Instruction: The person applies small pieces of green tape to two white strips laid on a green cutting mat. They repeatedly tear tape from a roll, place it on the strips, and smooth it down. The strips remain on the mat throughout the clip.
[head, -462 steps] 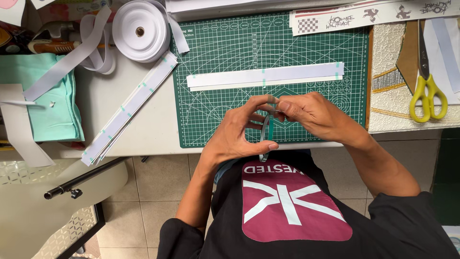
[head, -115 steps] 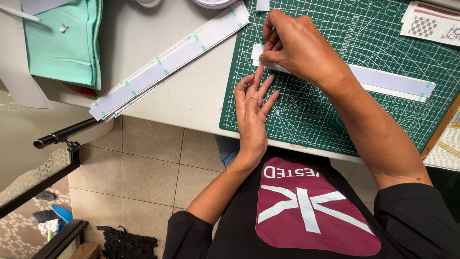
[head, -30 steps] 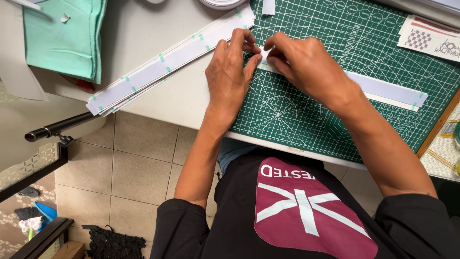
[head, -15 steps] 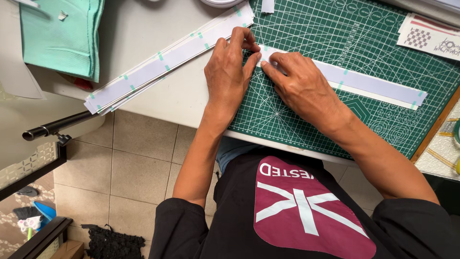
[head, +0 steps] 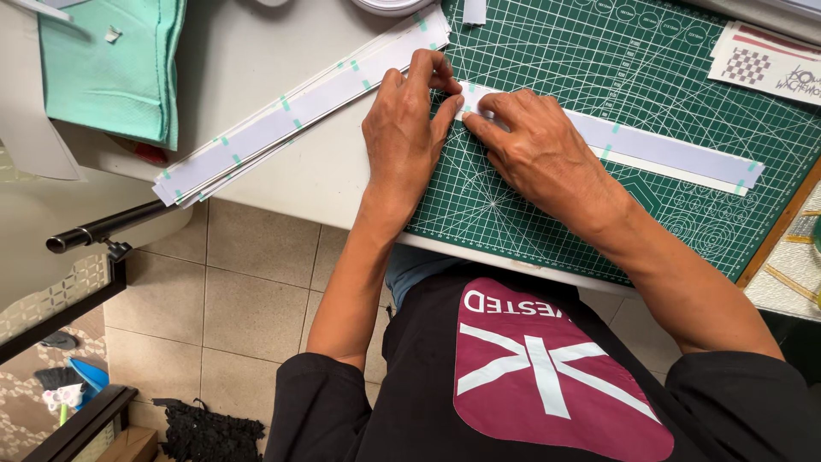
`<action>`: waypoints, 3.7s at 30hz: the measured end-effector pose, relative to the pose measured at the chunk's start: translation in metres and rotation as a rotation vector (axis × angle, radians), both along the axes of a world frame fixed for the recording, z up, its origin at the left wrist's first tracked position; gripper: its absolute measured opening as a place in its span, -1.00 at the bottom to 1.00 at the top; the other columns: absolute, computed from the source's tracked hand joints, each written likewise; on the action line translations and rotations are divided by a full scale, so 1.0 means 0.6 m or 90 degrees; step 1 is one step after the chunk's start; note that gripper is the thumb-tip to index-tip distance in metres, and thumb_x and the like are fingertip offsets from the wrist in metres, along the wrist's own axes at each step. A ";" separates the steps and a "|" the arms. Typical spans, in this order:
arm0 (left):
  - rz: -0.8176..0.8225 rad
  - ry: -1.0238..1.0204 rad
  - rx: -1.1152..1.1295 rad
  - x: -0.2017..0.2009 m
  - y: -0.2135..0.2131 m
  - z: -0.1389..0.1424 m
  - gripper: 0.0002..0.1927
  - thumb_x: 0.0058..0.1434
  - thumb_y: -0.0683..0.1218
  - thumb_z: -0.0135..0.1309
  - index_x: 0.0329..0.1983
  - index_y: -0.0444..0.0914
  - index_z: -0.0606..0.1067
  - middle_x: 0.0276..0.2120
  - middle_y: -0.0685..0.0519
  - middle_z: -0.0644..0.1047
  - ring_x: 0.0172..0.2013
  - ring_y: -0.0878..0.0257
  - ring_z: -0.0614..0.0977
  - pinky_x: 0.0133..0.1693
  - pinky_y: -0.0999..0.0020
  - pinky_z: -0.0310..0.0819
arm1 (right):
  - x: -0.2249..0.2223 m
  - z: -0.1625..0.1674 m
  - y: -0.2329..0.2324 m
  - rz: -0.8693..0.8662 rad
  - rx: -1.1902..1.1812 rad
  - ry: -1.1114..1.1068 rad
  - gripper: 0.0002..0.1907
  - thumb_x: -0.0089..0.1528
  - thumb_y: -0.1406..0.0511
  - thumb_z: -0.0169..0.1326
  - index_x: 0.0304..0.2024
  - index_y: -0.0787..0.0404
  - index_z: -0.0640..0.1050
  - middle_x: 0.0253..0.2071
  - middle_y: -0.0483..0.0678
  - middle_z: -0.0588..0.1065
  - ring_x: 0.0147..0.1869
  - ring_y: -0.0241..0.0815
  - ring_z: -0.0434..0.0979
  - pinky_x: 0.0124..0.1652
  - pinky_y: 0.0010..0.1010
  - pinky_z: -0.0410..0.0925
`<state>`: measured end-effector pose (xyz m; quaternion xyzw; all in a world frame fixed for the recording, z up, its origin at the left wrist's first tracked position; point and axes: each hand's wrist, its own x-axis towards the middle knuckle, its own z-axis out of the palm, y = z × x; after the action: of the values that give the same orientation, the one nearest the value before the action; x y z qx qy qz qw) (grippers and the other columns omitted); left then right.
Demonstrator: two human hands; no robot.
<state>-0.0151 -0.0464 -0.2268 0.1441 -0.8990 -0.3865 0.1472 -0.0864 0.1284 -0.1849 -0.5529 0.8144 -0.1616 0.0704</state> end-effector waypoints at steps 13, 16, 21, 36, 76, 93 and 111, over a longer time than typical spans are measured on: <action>0.000 0.000 -0.028 0.005 0.016 0.017 -0.66 0.16 -0.14 0.32 -0.07 -0.17 0.44 -0.29 0.26 0.67 -0.28 0.31 0.56 -0.30 0.33 0.51 | -0.019 0.008 0.031 -0.026 -0.099 -0.147 -0.64 0.17 0.47 0.20 0.04 0.28 0.60 0.04 0.04 0.54 0.02 -0.05 0.52 0.06 -0.24 0.43; -0.006 0.006 -0.032 0.006 0.018 0.018 -0.65 0.16 -0.14 0.32 -0.06 -0.17 0.44 -0.29 0.26 0.66 -0.28 0.31 0.57 -0.29 0.33 0.52 | -0.023 0.004 0.027 -0.061 -0.112 -0.195 -0.78 0.33 0.45 0.18 0.04 0.34 0.60 -0.06 0.01 0.56 -0.01 -0.08 0.57 0.03 -0.26 0.45; 0.000 -0.006 -0.019 0.003 0.021 0.021 -0.65 0.15 -0.14 0.33 -0.07 -0.17 0.44 -0.28 0.25 0.66 -0.26 0.29 0.59 -0.29 0.32 0.52 | -0.024 -0.002 0.002 -0.047 -0.095 -0.066 -0.88 0.27 0.38 0.23 -0.16 0.30 0.62 -0.23 -0.01 0.53 -0.14 -0.05 0.55 -0.11 -0.22 0.36; -0.001 -0.030 0.021 0.001 0.006 0.015 -0.66 0.14 -0.14 0.33 -0.07 -0.16 0.45 -0.29 0.27 0.66 -0.26 0.31 0.58 -0.28 0.34 0.53 | -0.040 -0.024 -0.037 -0.043 -0.005 0.017 -0.83 0.28 0.31 0.25 -0.36 0.29 0.61 -0.39 -0.02 0.52 -0.24 -0.09 0.53 0.01 -0.21 0.35; -0.326 0.052 0.121 0.104 0.362 0.075 -0.46 0.33 -0.17 0.20 0.36 -0.15 0.36 -0.17 0.10 0.64 -0.20 0.22 0.62 -0.14 0.28 0.56 | 0.194 0.041 0.434 -0.560 -0.310 -0.544 -0.82 0.31 0.40 0.13 -0.04 0.26 0.64 -0.21 -0.03 0.60 -0.22 -0.30 0.60 -0.24 -0.53 0.48; -0.397 0.044 0.045 0.100 0.424 0.081 -0.36 0.33 -0.16 0.20 0.45 -0.12 0.29 -0.26 0.13 0.62 -0.27 0.25 0.54 -0.20 0.33 0.52 | 0.159 0.025 0.446 -0.613 -0.618 -0.861 -0.76 0.28 0.47 0.17 -0.08 0.21 0.42 -0.15 0.02 0.60 -0.33 -0.41 0.54 -0.47 -0.72 0.27; -0.392 0.151 -0.346 0.064 0.416 0.063 -0.38 0.34 -0.09 0.22 0.45 -0.10 0.33 -0.31 0.16 0.47 -0.25 0.29 0.51 -0.32 0.39 0.38 | 0.156 0.022 0.459 -0.670 -0.710 -0.840 -0.69 0.24 0.55 0.18 -0.15 0.16 0.35 -0.29 -0.10 0.50 -0.39 -0.47 0.39 -0.47 -0.67 0.23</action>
<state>0.0234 0.2032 -0.1892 -0.2208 -0.9461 -0.1750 0.1596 0.0073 0.4037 -0.1719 0.1220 0.5616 -0.8029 0.1581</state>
